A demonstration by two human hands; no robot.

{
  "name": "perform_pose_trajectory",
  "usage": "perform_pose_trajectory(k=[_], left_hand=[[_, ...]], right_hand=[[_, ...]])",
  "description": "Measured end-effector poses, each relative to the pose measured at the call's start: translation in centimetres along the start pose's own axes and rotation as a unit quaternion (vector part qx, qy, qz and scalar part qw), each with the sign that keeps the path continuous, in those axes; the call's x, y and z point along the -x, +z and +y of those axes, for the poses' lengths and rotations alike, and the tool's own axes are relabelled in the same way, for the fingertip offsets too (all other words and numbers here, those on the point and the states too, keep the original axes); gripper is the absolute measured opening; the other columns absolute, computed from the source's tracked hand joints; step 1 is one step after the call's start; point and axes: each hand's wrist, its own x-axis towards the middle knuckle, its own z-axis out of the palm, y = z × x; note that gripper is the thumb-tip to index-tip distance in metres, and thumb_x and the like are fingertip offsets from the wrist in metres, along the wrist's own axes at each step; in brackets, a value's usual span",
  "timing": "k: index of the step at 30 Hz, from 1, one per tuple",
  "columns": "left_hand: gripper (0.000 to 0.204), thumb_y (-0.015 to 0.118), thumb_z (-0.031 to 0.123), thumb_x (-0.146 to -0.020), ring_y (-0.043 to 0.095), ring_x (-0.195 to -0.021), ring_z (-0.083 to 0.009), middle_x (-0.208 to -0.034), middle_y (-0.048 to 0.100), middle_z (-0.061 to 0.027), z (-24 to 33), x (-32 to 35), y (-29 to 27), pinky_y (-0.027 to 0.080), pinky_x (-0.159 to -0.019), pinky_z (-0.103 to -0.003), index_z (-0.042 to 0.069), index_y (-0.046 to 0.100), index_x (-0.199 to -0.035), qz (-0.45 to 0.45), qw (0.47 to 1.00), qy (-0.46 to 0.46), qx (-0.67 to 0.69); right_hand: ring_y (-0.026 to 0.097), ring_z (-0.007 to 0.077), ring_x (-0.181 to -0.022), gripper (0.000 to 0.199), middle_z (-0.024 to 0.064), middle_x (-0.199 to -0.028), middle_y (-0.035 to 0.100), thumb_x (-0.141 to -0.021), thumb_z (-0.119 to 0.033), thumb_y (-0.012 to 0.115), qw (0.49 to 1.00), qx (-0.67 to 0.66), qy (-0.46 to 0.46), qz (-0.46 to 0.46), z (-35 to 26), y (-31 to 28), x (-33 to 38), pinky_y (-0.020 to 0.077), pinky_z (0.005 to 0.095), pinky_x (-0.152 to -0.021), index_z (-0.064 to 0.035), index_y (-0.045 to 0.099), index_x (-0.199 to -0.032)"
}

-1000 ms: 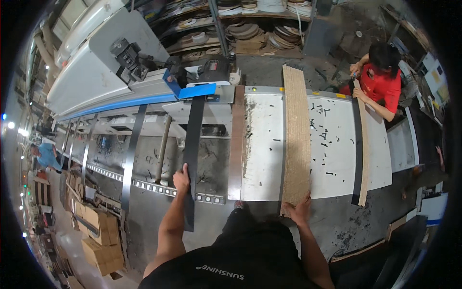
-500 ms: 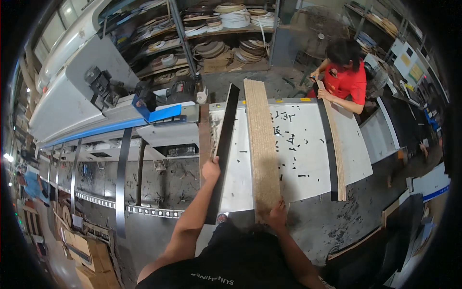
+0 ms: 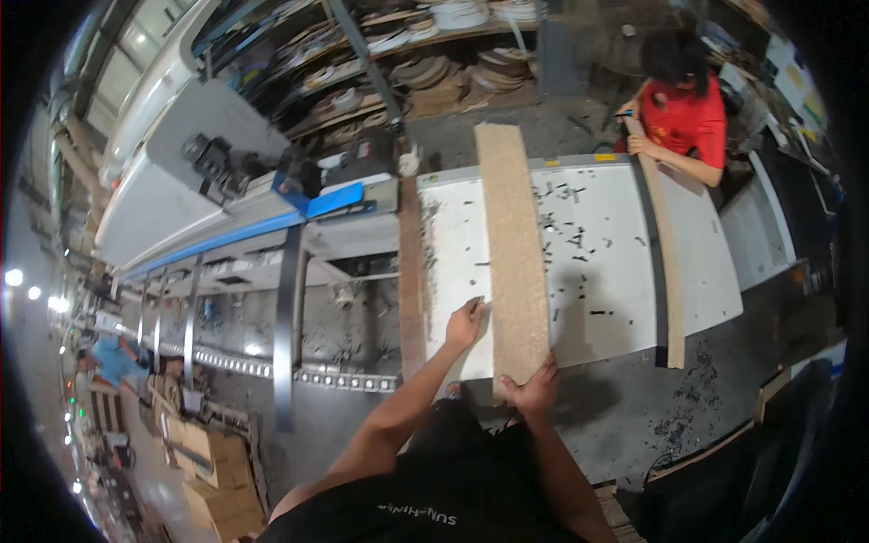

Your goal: The person collects wooden panels from a workstation, stacks them together by hand, and carries each stack to place onto a pallet pile.

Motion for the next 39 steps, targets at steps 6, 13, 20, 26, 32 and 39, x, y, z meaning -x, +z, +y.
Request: perform_pose_trajectory(k=[6, 13, 20, 26, 32, 39], left_hand=[[0.052, 0.071, 0.041, -0.091, 0.058, -0.121, -0.0432, -0.122, 0.067, -0.024, -11.2, 0.7, -18.8, 0.039, -0.11, -0.054, 0.003, 0.067, -0.127, 0.209, 0.938, -0.001, -0.278], [0.098, 0.053, 0.078, -0.091, 0.057, -0.129, -0.0428, -0.129, 0.064, -0.0311, -28.2, 3.9, -39.3, 0.04, -0.11, -0.053, -0.012, 0.059, -0.131, 0.265, 0.845, -0.367, -0.285], [0.087, 0.051, 0.075, -0.095, 0.067, -0.102, -0.0496, -0.101, 0.071, -0.0342, -30.9, 3.1, -35.2, 0.05, -0.092, -0.053, -0.009, 0.072, -0.104, 0.197, 0.933, -0.275, -0.119], [0.065, 0.07, 0.059, -0.093, 0.07, -0.094, -0.0461, -0.094, 0.073, -0.0287, -22.5, -3.3, -27.4, 0.053, -0.085, -0.046, -0.006, 0.07, -0.098, 0.159, 0.976, -0.148, -0.034], [0.05, 0.066, 0.051, -0.097, 0.07, -0.103, -0.0462, -0.101, 0.074, -0.0264, -12.4, -10.3, -18.0, 0.054, -0.086, -0.052, 0.004, 0.072, -0.112, 0.108, 0.981, -0.142, -0.071], [0.064, 0.066, 0.046, -0.098, 0.074, -0.097, -0.0389, -0.103, 0.074, -0.0255, -5.3, -7.6, -0.9, 0.057, -0.083, -0.046, 0.008, 0.053, -0.148, -0.066, 0.993, 0.046, 0.089]], right_hand=[[0.044, 0.051, -0.136, 0.136, 0.0349, -0.153, 0.036, -0.066, -0.064, 0.087, 0.992, 0.067, 0.072, -0.08, -0.7, 0.5, -0.3, 0.0388, 0.0551, -0.114, 0.0118, 0.019, -0.156], [0.041, 0.0507, -0.137, 0.138, 0.0328, -0.151, 0.037, -0.067, -0.068, 0.085, 0.995, 0.068, 0.035, -0.068, -0.5, 1.3, 0.1, 0.0377, 0.0542, -0.114, 0.0126, 0.017, -0.156], [0.04, 0.0474, -0.136, 0.133, 0.0294, -0.146, 0.04, -0.066, -0.051, 0.091, 0.994, 0.07, 0.066, -0.058, -2.0, 1.5, 0.0, 0.038, 0.0527, -0.112, 0.0063, 0.015, -0.158], [0.042, 0.0462, -0.136, 0.136, 0.03, -0.146, 0.042, -0.065, -0.058, 0.09, 0.992, 0.094, 0.069, -0.054, -2.9, 0.6, -0.1, 0.038, 0.0515, -0.114, 0.0063, 0.015, -0.158], [0.045, 0.0455, -0.136, 0.132, 0.0271, -0.147, 0.045, -0.062, -0.051, 0.095, 0.994, 0.002, 0.091, -0.054, -3.3, -0.4, -0.1, 0.0424, 0.0497, -0.111, -0.0026, 0.02, -0.159], [0.054, 0.0415, -0.132, 0.088, 0.0248, -0.139, 0.056, -0.077, -0.042, 0.086, 0.983, -0.109, 0.149, -0.019, -1.3, -1.2, -1.1, 0.0453, 0.0507, -0.107, -0.0051, 0.047, -0.146]])
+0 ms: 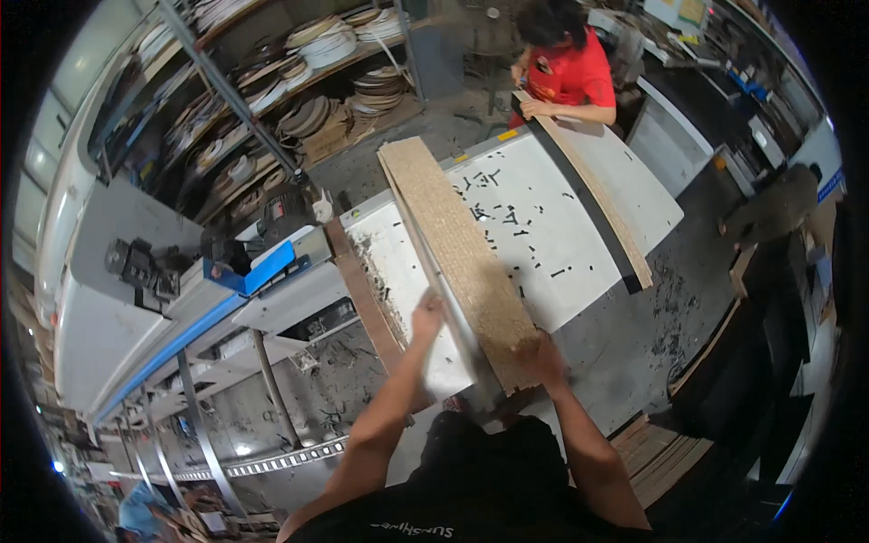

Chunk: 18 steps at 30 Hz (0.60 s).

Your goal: The person collects wooden panels from a workstation, stacks them together by hand, and carries each stack to place onto a pallet pile.

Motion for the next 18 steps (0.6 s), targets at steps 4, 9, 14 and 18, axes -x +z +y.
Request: perform_pose_trajectory(k=[4, 9, 14, 18], left_hand=[[0.072, 0.062, 0.053, -0.099, 0.072, -0.106, -0.0377, -0.115, 0.074, -0.0247, 1.8, 5.7, 8.3, 0.055, -0.09, -0.043, 0.002, 0.052, -0.148, 0.038, 0.996, -0.085, -0.005], [0.074, 0.063, 0.057, -0.098, 0.069, -0.111, -0.0414, -0.12, 0.07, -0.0312, 2.3, 9.8, 12.3, 0.051, -0.097, -0.044, -0.003, 0.057, -0.141, 0.123, 0.982, -0.138, 0.039], [0.073, 0.064, 0.057, -0.098, 0.063, -0.106, -0.0288, -0.117, 0.068, -0.0215, 2.4, 9.4, 14.6, 0.049, -0.094, -0.039, -0.009, 0.058, -0.131, 0.155, 0.973, -0.122, 0.118], [0.074, 0.064, 0.059, -0.098, 0.063, -0.106, -0.0287, -0.117, 0.068, -0.0215, 4.5, 8.5, 17.8, 0.049, -0.094, -0.039, -0.008, 0.059, -0.129, 0.108, 0.974, -0.183, 0.077]], right_hand=[[0.055, 0.0424, -0.129, 0.094, 0.0236, -0.139, 0.057, -0.08, -0.057, 0.08, 0.999, -0.007, 0.049, -0.002, 1.3, 0.7, -0.6, 0.045, 0.0515, -0.107, 0.0009, 0.047, -0.145], [0.055, 0.0404, -0.127, 0.098, 0.0211, -0.135, 0.059, -0.074, -0.06, 0.081, 0.993, 0.057, 0.041, 0.097, 2.2, 2.5, -0.6, 0.0444, 0.0514, -0.106, 0.0021, 0.049, -0.142], [0.056, 0.0344, -0.125, 0.098, 0.0136, -0.135, 0.059, -0.074, -0.062, 0.077, 0.993, 0.051, 0.088, 0.057, 3.4, 0.2, -2.1, 0.0432, 0.0486, -0.106, -0.0024, 0.047, -0.146], [0.056, 0.0331, -0.126, 0.098, 0.0136, -0.137, 0.059, -0.073, -0.062, 0.078, 0.995, 0.06, 0.078, 0.032, 5.7, -4.4, -5.4, 0.0422, 0.0473, -0.106, -0.0021, 0.049, -0.146]])
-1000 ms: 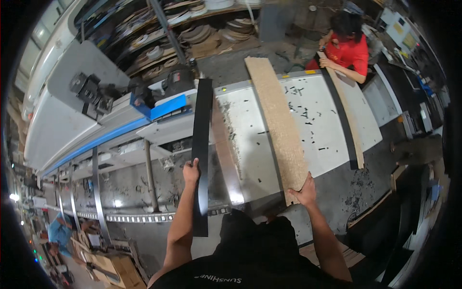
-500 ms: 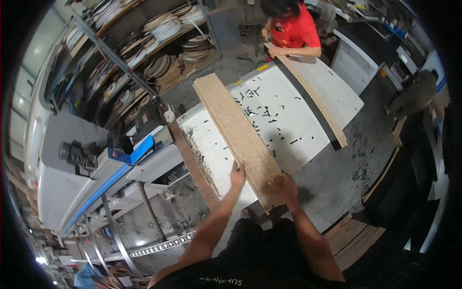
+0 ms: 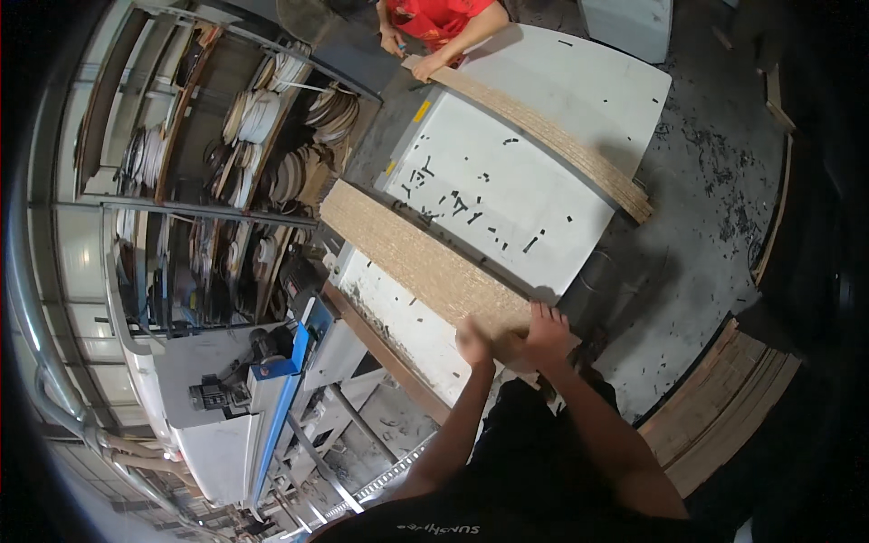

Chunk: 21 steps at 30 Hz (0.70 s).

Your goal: The person collects wooden panels from a workstation, stacks them together by hand, and carries each stack to place onto a pallet pile.

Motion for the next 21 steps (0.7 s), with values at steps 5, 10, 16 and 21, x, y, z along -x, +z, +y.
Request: perform_pose_trajectory(k=[5, 10, 16, 21], left_hand=[[0.073, 0.062, 0.064, -0.096, 0.07, -0.086, -0.0327, -0.094, 0.071, -0.0208, 3.8, 1.5, 4.5, 0.054, -0.081, -0.045, -0.005, 0.06, -0.119, -0.03, 0.992, 0.009, -0.119], [0.076, 0.061, 0.067, -0.095, 0.073, -0.083, -0.04, -0.091, 0.073, -0.0233, 6.4, 2.3, 4.8, 0.055, -0.076, -0.049, -0.005, 0.06, -0.119, -0.012, 0.98, 0.042, -0.193], [0.057, 0.063, 0.048, -0.101, 0.074, -0.093, -0.0324, -0.102, 0.076, -0.0197, 4.3, -3.1, -0.5, 0.056, -0.081, -0.045, -0.005, 0.064, -0.121, -0.21, 0.96, 0.067, -0.173], [0.044, 0.04, 0.026, -0.111, 0.07, -0.101, -0.0221, -0.109, 0.076, -0.0122, 6.8, -21.9, -10.8, 0.051, -0.098, -0.039, -0.001, 0.074, -0.107, -0.263, 0.951, 0.118, -0.109]], right_hand=[[0.059, 0.0321, -0.119, 0.087, 0.0145, -0.13, 0.063, -0.07, -0.055, 0.079, 0.996, 0.044, -0.062, 0.049, 2.4, -4.6, -4.6, 0.0418, 0.0449, -0.103, -0.0029, 0.057, -0.136], [0.052, 0.0332, -0.133, 0.099, 0.0171, -0.14, 0.057, -0.071, -0.057, 0.079, 0.998, 0.055, -0.028, -0.01, 1.7, -5.6, -6.1, 0.0351, 0.0515, -0.115, -0.0007, 0.048, -0.145], [0.037, 0.0377, -0.146, 0.105, 0.0224, -0.155, 0.04, -0.078, -0.056, 0.079, 0.988, 0.142, -0.018, 0.05, 2.9, -4.0, -4.5, 0.0287, 0.0524, -0.12, -0.0003, 0.034, -0.155], [0.024, 0.0386, -0.154, 0.085, 0.0206, -0.167, 0.022, -0.104, -0.057, 0.049, 0.85, -0.392, 0.18, 0.302, 8.1, -2.9, 0.1, 0.0156, 0.0502, -0.127, -0.0068, 0.016, -0.165]])
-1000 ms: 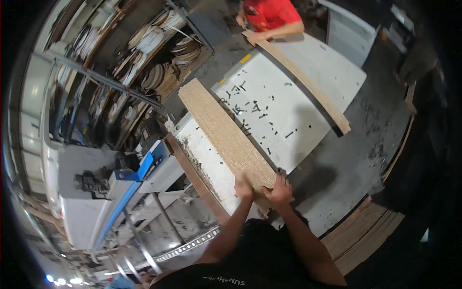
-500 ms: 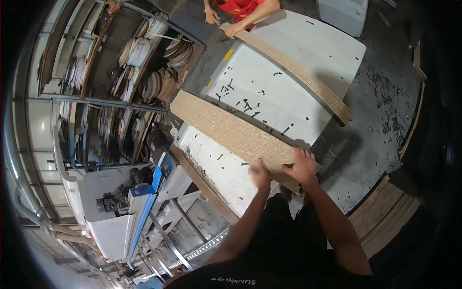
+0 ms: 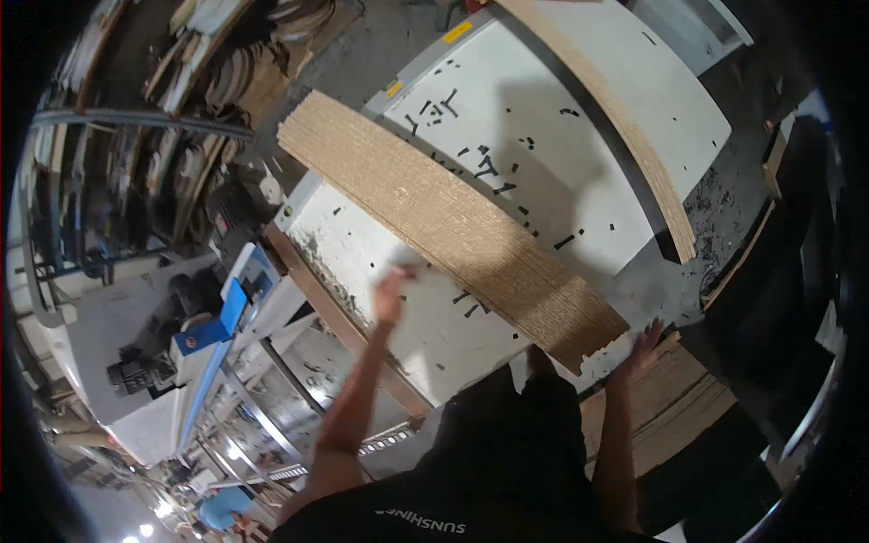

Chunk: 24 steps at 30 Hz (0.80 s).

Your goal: The person collects wooden panels from a workstation, stacks them together by hand, and carries each stack to place onto a pallet pile.

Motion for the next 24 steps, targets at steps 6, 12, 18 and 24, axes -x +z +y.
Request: perform_pose_trajectory(k=[6, 12, 18, 24], left_hand=[[0.09, 0.027, 0.069, -0.105, 0.025, -0.156, -0.0324, -0.167, 0.032, -0.0185, 6.0, -25.6, -24.5, 0.013, -0.128, -0.044, -0.003, 0.032, -0.159, 0.169, 0.962, 0.172, 0.126], [0.104, 0.026, 0.084, -0.096, 0.011, -0.16, -0.0307, -0.172, 0.02, -0.0135, 9.5, -39.8, -28.8, 0.005, -0.128, -0.049, 0.005, 0.028, -0.163, -0.002, 0.988, 0.096, 0.123], [0.105, 0.036, 0.087, -0.091, 0.048, -0.141, -0.0325, -0.154, 0.053, -0.0131, 9.0, -40.8, -26.7, 0.032, -0.119, -0.05, 0.006, 0.043, -0.157, -0.051, 0.971, -0.037, 0.229], [0.088, 0.037, 0.081, -0.096, 0.054, -0.133, -0.0257, -0.143, 0.063, -0.005, 8.7, -40.3, -27.8, 0.036, -0.112, -0.046, 0.014, 0.056, -0.151, -0.093, 0.978, -0.034, 0.185]], right_hand=[[0.006, 0.0393, -0.159, 0.089, 0.0132, -0.173, 0.004, -0.102, -0.075, 0.021, 0.965, -0.169, 0.195, -0.038, 1.9, 2.1, 5.0, 0.0094, 0.0572, -0.128, -0.0163, 0.003, -0.168], [0.003, 0.0379, -0.159, 0.089, 0.0139, -0.174, 0.0, -0.101, -0.076, 0.021, 0.946, -0.102, 0.302, 0.059, -1.9, 7.1, 6.6, 0.0076, 0.0575, -0.127, -0.0186, 0.004, -0.168], [0.008, 0.0365, -0.16, 0.086, 0.0149, -0.174, 0.006, -0.105, -0.069, 0.023, 0.956, -0.021, 0.281, 0.075, -1.2, 7.4, 6.1, 0.0093, 0.0557, -0.127, -0.0111, 0.012, -0.167], [0.011, 0.0319, -0.16, 0.074, 0.015, -0.173, 0.015, -0.11, -0.057, 0.024, 0.949, -0.078, 0.296, 0.081, 0.8, 5.0, 5.5, 0.0105, 0.0479, -0.128, -0.0081, 0.019, -0.165]])
